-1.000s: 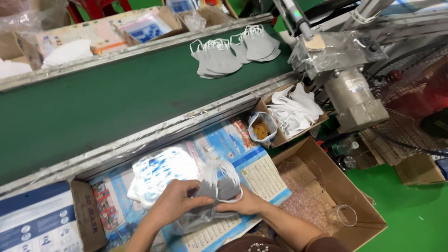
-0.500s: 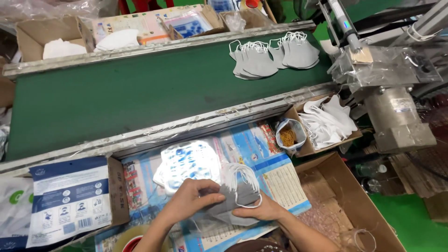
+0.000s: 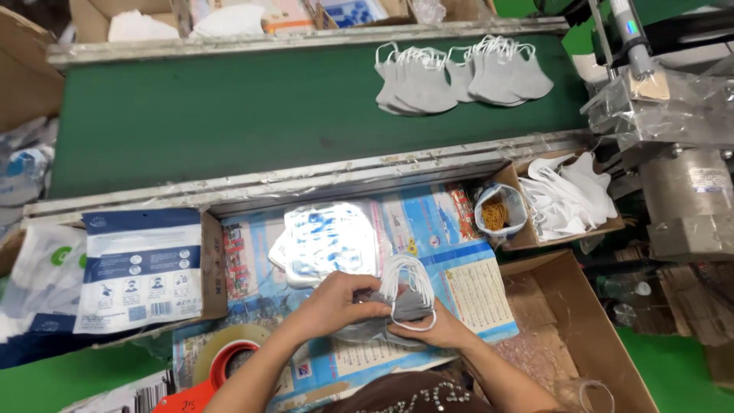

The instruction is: Manually packaging grey face masks into plastic bags and placing them on a conveyor belt.

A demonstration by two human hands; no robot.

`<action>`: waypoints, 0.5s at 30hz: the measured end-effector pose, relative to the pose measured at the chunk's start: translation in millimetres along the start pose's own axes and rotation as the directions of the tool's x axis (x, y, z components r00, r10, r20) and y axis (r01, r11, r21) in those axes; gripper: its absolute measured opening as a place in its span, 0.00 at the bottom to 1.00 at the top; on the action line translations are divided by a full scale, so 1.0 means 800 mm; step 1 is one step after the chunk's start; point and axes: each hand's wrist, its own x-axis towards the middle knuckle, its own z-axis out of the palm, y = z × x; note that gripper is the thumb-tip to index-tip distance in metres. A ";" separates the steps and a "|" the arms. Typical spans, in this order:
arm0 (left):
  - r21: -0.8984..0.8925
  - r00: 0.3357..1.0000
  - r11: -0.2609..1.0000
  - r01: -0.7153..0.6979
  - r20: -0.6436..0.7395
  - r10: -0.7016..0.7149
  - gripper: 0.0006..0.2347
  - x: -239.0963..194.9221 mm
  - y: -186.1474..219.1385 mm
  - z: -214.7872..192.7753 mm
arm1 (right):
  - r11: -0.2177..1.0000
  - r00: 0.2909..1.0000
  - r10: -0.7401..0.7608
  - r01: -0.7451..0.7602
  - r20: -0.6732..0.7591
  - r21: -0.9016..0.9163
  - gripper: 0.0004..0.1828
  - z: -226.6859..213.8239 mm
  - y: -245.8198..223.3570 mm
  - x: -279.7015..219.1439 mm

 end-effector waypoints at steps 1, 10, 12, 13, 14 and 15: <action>-0.002 0.997 0.997 -0.072 -0.025 0.072 0.14 0.004 -0.004 -0.001 | 0.999 0.999 -0.033 0.033 0.006 -0.007 0.42 -0.001 0.002 0.007; 0.151 0.969 0.964 -0.218 -0.085 0.233 0.16 0.027 -0.033 0.028 | 0.959 0.972 -0.161 0.195 0.172 -0.205 0.38 -0.003 -0.009 0.024; 0.113 0.964 0.961 -0.254 -0.048 0.260 0.16 0.026 -0.029 0.022 | 0.948 0.952 -0.210 0.254 0.221 -0.193 0.37 -0.003 -0.028 0.027; 0.028 0.964 0.965 -0.259 -0.055 0.261 0.19 0.022 -0.028 0.017 | 0.961 0.966 -0.197 0.225 0.167 -0.164 0.36 -0.005 -0.033 0.031; -0.056 0.963 0.963 -0.264 -0.063 0.260 0.21 0.019 -0.027 0.012 | 0.971 0.977 -0.182 0.196 0.113 -0.133 0.35 -0.007 -0.036 0.035; -0.069 0.968 0.967 -0.247 -0.064 0.242 0.21 0.014 -0.024 0.008 | 0.976 0.979 -0.165 0.180 0.121 -0.125 0.35 -0.009 -0.030 0.029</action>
